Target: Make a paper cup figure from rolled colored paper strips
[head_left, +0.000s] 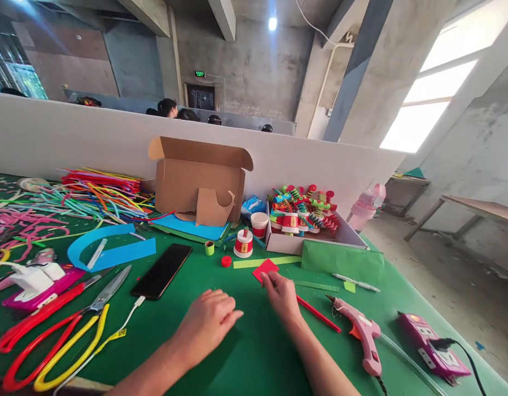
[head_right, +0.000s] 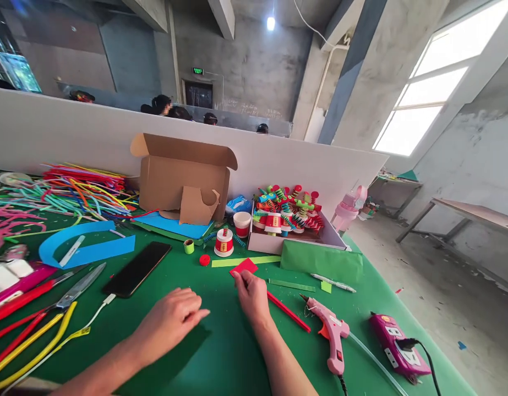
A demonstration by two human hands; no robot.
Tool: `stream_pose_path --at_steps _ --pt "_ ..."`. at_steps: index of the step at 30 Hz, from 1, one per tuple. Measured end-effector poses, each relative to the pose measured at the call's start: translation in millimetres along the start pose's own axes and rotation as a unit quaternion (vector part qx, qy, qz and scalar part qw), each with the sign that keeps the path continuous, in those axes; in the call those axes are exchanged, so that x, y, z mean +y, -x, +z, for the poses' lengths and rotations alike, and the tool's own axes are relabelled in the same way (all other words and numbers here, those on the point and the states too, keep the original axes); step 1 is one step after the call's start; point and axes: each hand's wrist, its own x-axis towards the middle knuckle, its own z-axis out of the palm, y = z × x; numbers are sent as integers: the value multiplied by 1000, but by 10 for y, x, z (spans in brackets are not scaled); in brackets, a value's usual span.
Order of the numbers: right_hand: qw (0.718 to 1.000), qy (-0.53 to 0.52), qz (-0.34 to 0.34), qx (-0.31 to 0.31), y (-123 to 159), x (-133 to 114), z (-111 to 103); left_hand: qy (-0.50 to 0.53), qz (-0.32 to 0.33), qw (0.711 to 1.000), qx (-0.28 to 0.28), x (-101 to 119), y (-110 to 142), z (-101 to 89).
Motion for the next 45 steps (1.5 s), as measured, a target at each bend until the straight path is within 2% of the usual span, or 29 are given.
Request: stream_pose_path --at_steps 2,5,8,10,15,18,20,22,24,26,29,33,35,40,45 --pt "1000 -12 -7 -20 -5 -6 24 8 -54 998 -10 -147 -145 -140" --pt "998 -25 -22 -46 22 -40 36 31 -87 996 -5 -337 -365 -312" --pt "996 -37 -27 -82 61 -67 46 -9 -131 991 -20 -377 -536 -351" --pt "994 -55 -30 -95 78 -81 51 -31 -146 987 -52 -317 -606 -286" --pt "982 -109 -61 -140 113 -141 33 8 -83 982 -170 -89 -671 43" --pt "979 -120 -93 -136 144 -193 23 37 -75 976 -201 22 -728 212" --pt "983 -119 -118 -80 158 -226 17 98 -77 974 -188 88 -785 305" --pt "982 -113 -148 -1 161 -253 2 212 -82 964 -137 138 -832 402" --pt "978 -104 -172 53 155 -271 -24 345 -96 931 -64 160 -843 508" --pt "977 -90 -181 61 148 -276 -51 433 -109 895 1 157 -811 599" --pt "980 -79 -178 41 141 -265 -69 464 -76 881 42 144 -726 654" --pt "981 -88 -168 28 133 -242 -46 465 -51 883 44 148 -674 614" --pt "982 -98 -161 30 126 -229 -32 444 -43 894 38 148 -672 605" --pt "982 -111 -150 -19 96 -205 -31 385 -3 923 -1 105 -630 686" --pt "983 -116 -132 -49 83 -210 -55 381 12 924 -35 64 -597 744"
